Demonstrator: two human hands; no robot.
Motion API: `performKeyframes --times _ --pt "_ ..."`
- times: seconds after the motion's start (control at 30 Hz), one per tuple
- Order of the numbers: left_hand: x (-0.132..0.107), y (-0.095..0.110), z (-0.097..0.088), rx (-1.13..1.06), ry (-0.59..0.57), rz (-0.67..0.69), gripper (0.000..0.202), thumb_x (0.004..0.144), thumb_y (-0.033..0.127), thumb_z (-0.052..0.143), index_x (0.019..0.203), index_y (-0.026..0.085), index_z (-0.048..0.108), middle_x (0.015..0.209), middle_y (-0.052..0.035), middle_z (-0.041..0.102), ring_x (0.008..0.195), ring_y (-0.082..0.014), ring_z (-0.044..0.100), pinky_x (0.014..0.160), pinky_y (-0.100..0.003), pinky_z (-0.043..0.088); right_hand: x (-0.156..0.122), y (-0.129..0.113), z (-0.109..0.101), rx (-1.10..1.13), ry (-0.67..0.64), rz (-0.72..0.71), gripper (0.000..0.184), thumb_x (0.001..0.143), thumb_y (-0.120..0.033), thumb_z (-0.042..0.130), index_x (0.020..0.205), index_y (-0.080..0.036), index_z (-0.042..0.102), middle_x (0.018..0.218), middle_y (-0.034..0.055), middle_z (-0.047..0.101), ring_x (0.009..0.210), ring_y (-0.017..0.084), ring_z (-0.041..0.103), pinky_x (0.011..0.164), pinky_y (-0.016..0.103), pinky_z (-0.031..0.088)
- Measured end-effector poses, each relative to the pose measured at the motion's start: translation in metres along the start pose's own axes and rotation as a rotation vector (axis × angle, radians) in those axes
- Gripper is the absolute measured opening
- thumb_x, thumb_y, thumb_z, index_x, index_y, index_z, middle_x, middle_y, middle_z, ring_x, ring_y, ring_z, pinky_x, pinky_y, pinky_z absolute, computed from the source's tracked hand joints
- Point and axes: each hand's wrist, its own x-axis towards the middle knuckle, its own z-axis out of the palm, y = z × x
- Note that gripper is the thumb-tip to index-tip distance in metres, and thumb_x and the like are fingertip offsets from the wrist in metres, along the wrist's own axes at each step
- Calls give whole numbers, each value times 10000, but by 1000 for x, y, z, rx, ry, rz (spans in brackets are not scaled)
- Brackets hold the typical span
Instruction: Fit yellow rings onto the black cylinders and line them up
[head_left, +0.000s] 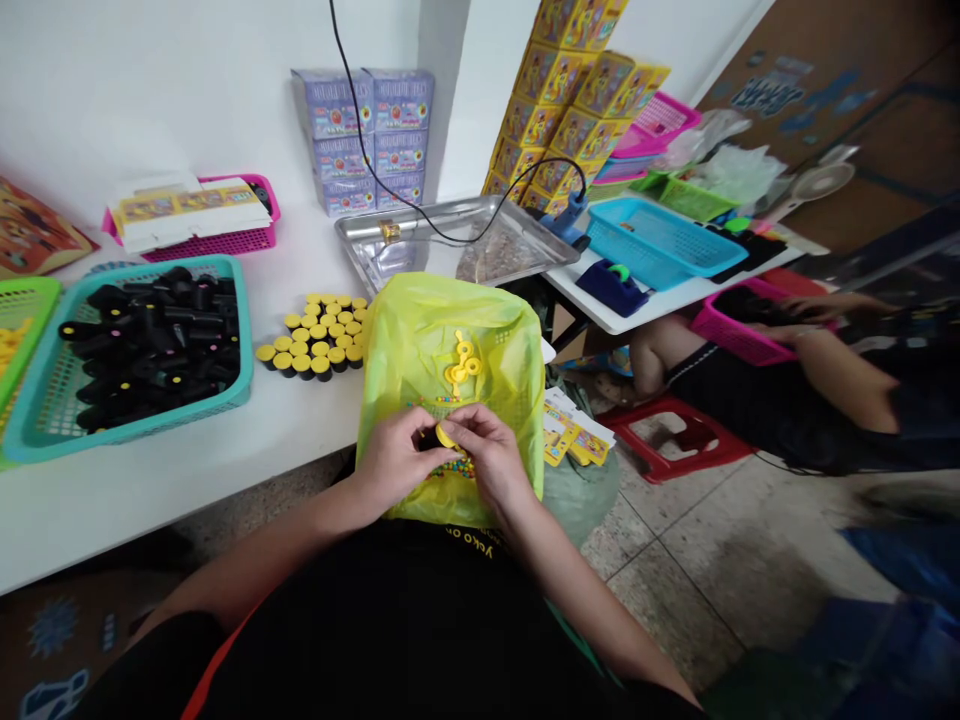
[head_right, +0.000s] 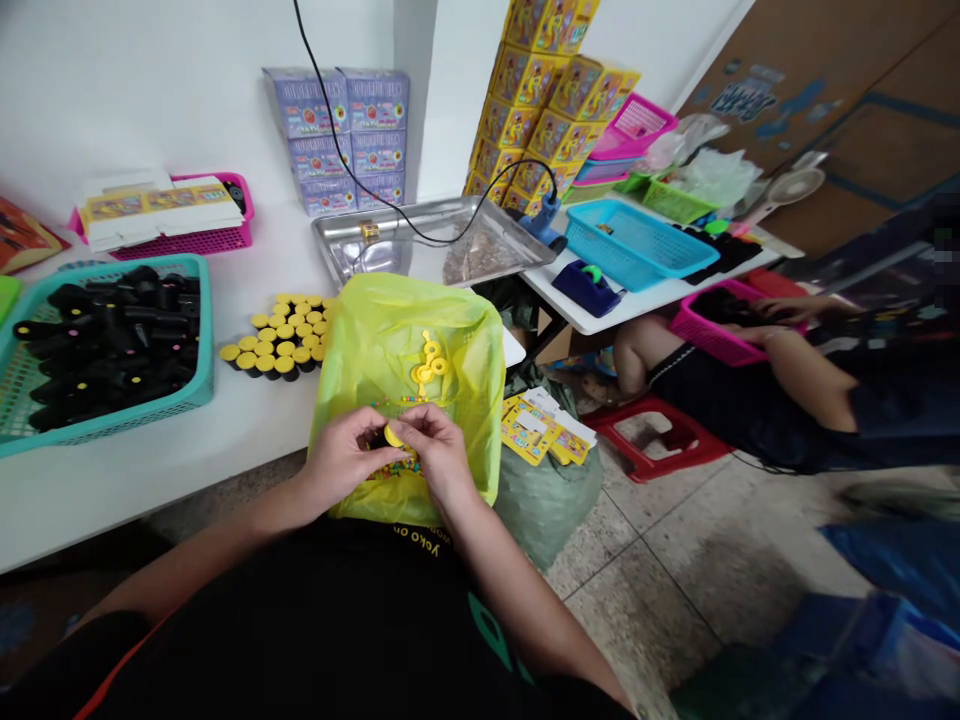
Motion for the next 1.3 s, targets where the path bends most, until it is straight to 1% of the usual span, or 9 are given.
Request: performKeyframes --times 0.13,0.3,0.4,0.53,0.7,0.9,1.1,1.2,1.3 --pt "-1 1 -1 145 50 114 269 707 187 859 774 189 599 721 15 602 673 -155 561 607 -281 436 -2 0 1 -13 -69 158 261 657 -406 822 702 -208 660 647 -37 585 552 120 504 499 251 392" --pt "-2 2 -2 219 56 223 297 709 166 863 760 194 572 729 12 585 709 -169 559 649 -304 454 -7 3 7 140 -92 287 276 628 -396 816 709 -213 626 625 -53 564 490 112 499 452 250 421" --pt "-3 4 -3 121 49 177 280 777 311 830 766 196 575 740 8 557 674 -154 533 605 -291 444 -6 4 10 214 -61 296 298 598 -372 832 683 -211 595 586 -65 536 456 94 460 425 230 381" --pt "-1 9 -7 -23 -6 35 288 950 492 579 899 210 606 849 -16 579 691 -143 568 621 -290 487 -3 5 8 188 -30 266 314 610 -380 834 718 -217 589 583 -56 585 464 117 527 445 232 370" --pt "-1 16 -4 -258 -215 -202 358 979 572 451 850 239 477 610 47 497 526 -130 518 472 -251 411 -4 6 10 138 -10 229 309 624 -366 833 726 -213 584 556 -65 571 459 114 528 452 226 351" --pt "-9 15 8 -332 -86 -219 396 955 592 513 806 234 431 627 55 452 564 -118 501 498 -238 403 -13 4 23 236 76 216 263 618 -351 773 694 -223 557 567 -70 542 459 101 463 427 223 323" --pt "-15 10 13 -426 -61 -241 462 938 625 540 762 230 377 628 65 360 542 -98 403 483 -220 379 -13 2 29 267 134 223 233 552 -299 764 626 -222 557 550 -65 504 473 110 449 415 227 279" --pt "-13 11 11 -421 -58 -247 449 943 630 537 788 226 416 599 74 370 513 -91 393 471 -209 369 -11 -1 24 245 56 223 253 598 -344 793 653 -220 580 583 -47 544 486 120 471 430 241 300" --pt "-9 12 6 -508 -27 -274 439 950 633 528 828 219 447 582 76 434 469 -73 404 438 -189 341 -10 -6 12 269 -122 200 285 673 -451 793 764 -216 660 654 -8 613 570 158 550 501 269 388"
